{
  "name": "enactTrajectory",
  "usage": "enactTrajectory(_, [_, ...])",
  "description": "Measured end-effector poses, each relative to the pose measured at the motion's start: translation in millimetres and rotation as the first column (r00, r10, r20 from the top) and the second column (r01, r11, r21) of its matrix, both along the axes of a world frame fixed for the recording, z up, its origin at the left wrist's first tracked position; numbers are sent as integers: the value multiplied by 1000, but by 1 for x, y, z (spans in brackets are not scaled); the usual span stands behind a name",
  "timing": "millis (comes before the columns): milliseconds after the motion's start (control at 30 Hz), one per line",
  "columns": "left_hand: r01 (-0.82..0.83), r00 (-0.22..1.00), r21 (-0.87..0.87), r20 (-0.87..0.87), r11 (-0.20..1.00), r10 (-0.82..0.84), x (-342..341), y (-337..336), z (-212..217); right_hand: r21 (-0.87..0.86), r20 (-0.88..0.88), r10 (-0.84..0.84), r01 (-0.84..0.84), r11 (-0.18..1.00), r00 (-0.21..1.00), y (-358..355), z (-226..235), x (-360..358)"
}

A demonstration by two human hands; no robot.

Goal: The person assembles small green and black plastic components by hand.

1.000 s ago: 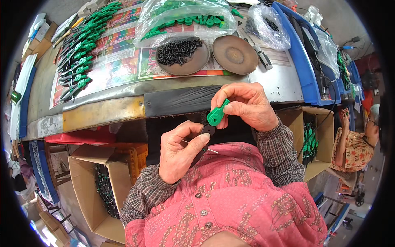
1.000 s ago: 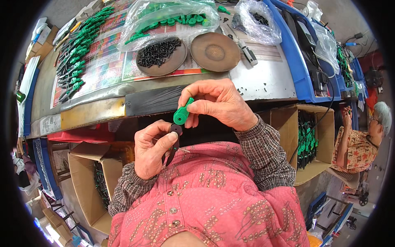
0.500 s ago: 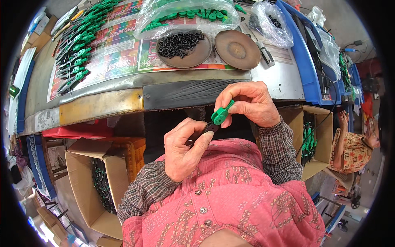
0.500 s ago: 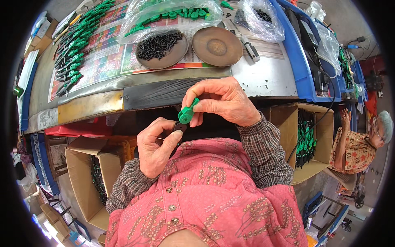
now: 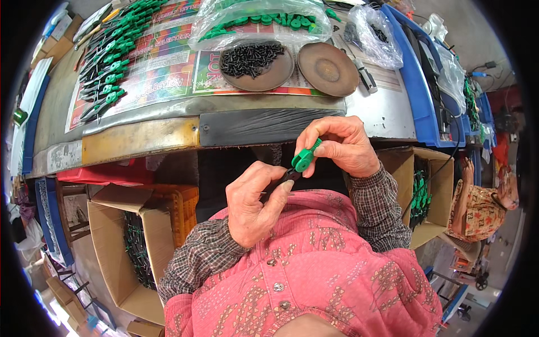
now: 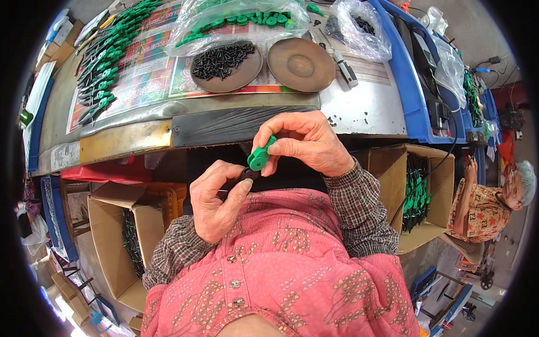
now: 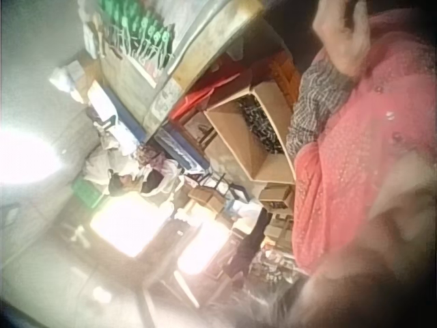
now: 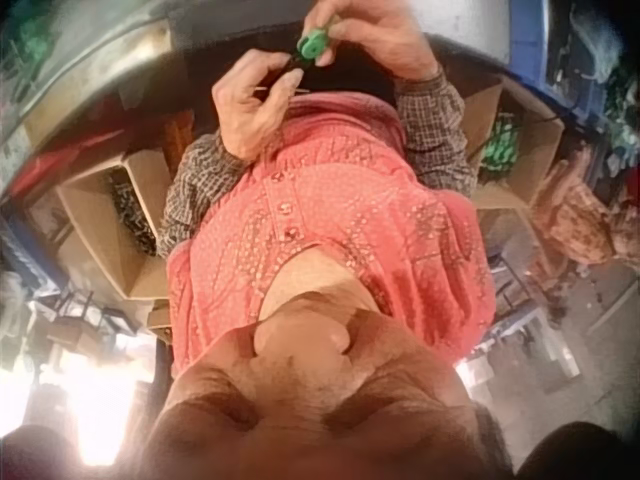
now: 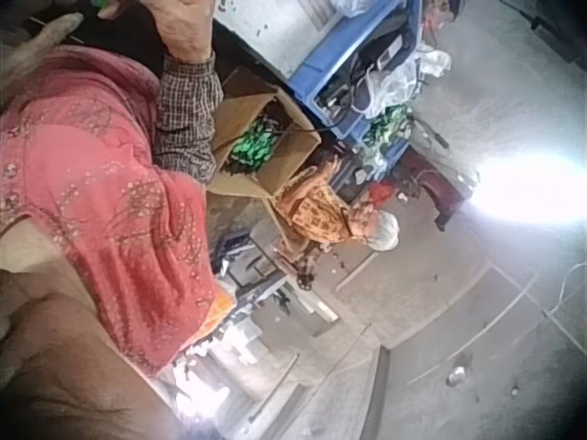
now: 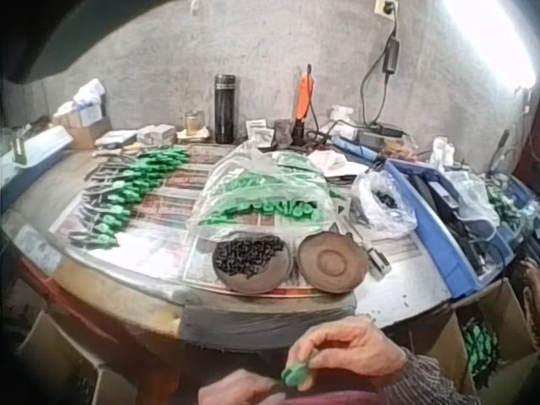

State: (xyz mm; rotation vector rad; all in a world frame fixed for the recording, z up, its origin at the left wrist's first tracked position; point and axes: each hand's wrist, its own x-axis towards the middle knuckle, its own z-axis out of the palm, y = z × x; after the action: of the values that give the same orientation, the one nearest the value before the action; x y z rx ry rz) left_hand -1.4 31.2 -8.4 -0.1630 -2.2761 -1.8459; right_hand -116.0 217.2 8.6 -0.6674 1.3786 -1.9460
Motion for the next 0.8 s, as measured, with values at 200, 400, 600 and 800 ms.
enactTrajectory(200, [7, 1000, 5, -21, 1000, -7, 1, -1, -1, -5, -2, -34, 34, 999, 999, -1, 3, 8])
enactTrajectory(400, [-89, 986, -120, -148, 989, 71, 0, 2, -1, 121, -196, -16, 40, 992, 981, -3, 4, 12])
enactTrajectory(600, [-53, 994, -81, -104, 995, 44, 1, 0, -4, 109, -160, -37, 55, 993, 986, -4, 3, 17])
enactTrajectory(800, [-50, 982, -116, -185, 992, 28, -1, -1, -6, 125, -319, 10, 31, 992, 948, -3, 3, 15])
